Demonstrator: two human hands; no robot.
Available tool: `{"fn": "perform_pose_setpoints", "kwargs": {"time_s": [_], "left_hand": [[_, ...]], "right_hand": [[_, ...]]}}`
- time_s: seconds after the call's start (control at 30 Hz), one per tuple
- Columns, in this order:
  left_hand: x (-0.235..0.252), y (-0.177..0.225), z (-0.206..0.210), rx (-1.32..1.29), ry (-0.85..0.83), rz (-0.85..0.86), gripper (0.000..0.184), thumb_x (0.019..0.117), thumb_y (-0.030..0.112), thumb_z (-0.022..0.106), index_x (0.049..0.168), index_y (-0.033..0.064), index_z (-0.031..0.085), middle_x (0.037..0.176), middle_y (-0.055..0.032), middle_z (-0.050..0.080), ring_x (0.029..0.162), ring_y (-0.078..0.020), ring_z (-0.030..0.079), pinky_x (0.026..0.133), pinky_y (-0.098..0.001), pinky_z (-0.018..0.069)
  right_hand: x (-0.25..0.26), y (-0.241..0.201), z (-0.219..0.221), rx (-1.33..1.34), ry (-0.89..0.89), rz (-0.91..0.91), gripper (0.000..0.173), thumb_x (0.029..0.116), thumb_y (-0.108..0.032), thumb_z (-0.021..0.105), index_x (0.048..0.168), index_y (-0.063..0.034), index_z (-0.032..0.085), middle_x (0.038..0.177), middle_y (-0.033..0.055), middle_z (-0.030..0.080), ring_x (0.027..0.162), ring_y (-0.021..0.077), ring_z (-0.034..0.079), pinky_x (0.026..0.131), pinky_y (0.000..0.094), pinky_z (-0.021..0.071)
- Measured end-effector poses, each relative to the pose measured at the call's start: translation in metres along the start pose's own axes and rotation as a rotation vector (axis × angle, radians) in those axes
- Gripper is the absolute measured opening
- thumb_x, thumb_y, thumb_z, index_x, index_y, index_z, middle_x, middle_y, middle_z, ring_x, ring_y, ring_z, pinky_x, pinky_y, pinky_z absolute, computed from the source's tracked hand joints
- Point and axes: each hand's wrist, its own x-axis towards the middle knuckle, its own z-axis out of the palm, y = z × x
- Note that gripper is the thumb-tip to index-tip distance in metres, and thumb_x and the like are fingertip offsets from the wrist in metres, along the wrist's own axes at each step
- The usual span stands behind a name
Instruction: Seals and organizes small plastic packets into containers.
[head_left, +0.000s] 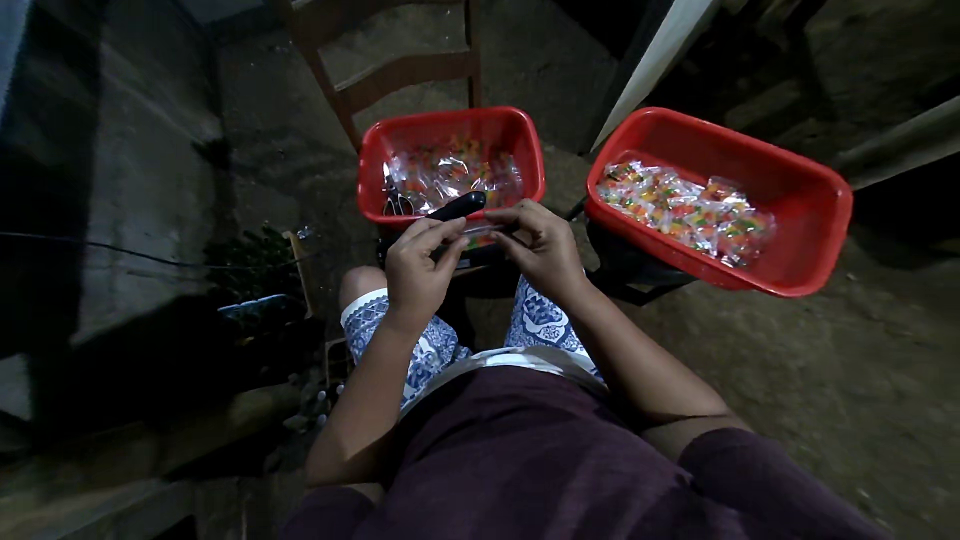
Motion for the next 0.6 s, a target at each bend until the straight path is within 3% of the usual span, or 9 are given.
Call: {"fn": "perform_pose_setpoints", "kwargs": {"time_s": [0.13, 0.27, 0.37, 0.6], "left_hand": [[0.001, 0.0, 0.0, -0.021, -0.025, -0.052, 0.011, 0.0933, 0.007, 0.073, 0.103, 0.0016, 0.076, 0.098, -0.01, 0.067, 0.086, -0.009, 0.066, 0.076, -0.0188, 0.0553], [0.003, -0.002, 0.001, -0.207, -0.078, -0.189, 0.011, 0.0943, 0.006, 0.07, 0.102, -0.0004, 0.074, 0.109, -0.0091, 0.064, 0.096, -0.0063, 0.063, 0.084, -0.0179, 0.0542], [0.002, -0.004, 0.005, -0.346, -0.073, -0.329, 0.011, 0.094, 0.004, 0.07, 0.104, -0.0001, 0.073, 0.098, -0.0032, 0.072, 0.088, -0.0018, 0.067, 0.081, -0.0196, 0.0564], [-0.002, -0.01, 0.015, -0.481, -0.024, -0.486, 0.012, 0.0909, 0.001, 0.074, 0.103, 0.0013, 0.072, 0.09, 0.0001, 0.072, 0.08, -0.0028, 0.067, 0.076, -0.0195, 0.0574]], "right_hand": [[0.001, -0.002, -0.002, -0.066, -0.013, 0.011, 0.012, 0.0939, -0.003, 0.068, 0.104, 0.0011, 0.074, 0.1, 0.0131, 0.065, 0.091, 0.0126, 0.065, 0.083, 0.0222, 0.056], [0.004, 0.002, -0.008, 0.123, -0.077, 0.116, 0.01, 0.0966, -0.007, 0.066, 0.102, 0.0005, 0.07, 0.109, 0.0083, 0.064, 0.094, 0.0047, 0.065, 0.082, 0.0181, 0.0563], [0.004, 0.007, -0.007, 0.283, -0.074, 0.244, 0.008, 0.0969, -0.006, 0.065, 0.103, -0.0026, 0.068, 0.095, -0.0004, 0.07, 0.081, 0.0005, 0.066, 0.076, 0.0189, 0.0568], [0.003, 0.02, -0.003, 0.496, -0.049, 0.411, 0.018, 0.0913, 0.001, 0.069, 0.107, -0.0036, 0.064, 0.084, -0.003, 0.066, 0.074, 0.0024, 0.063, 0.071, 0.0203, 0.0563]]}}
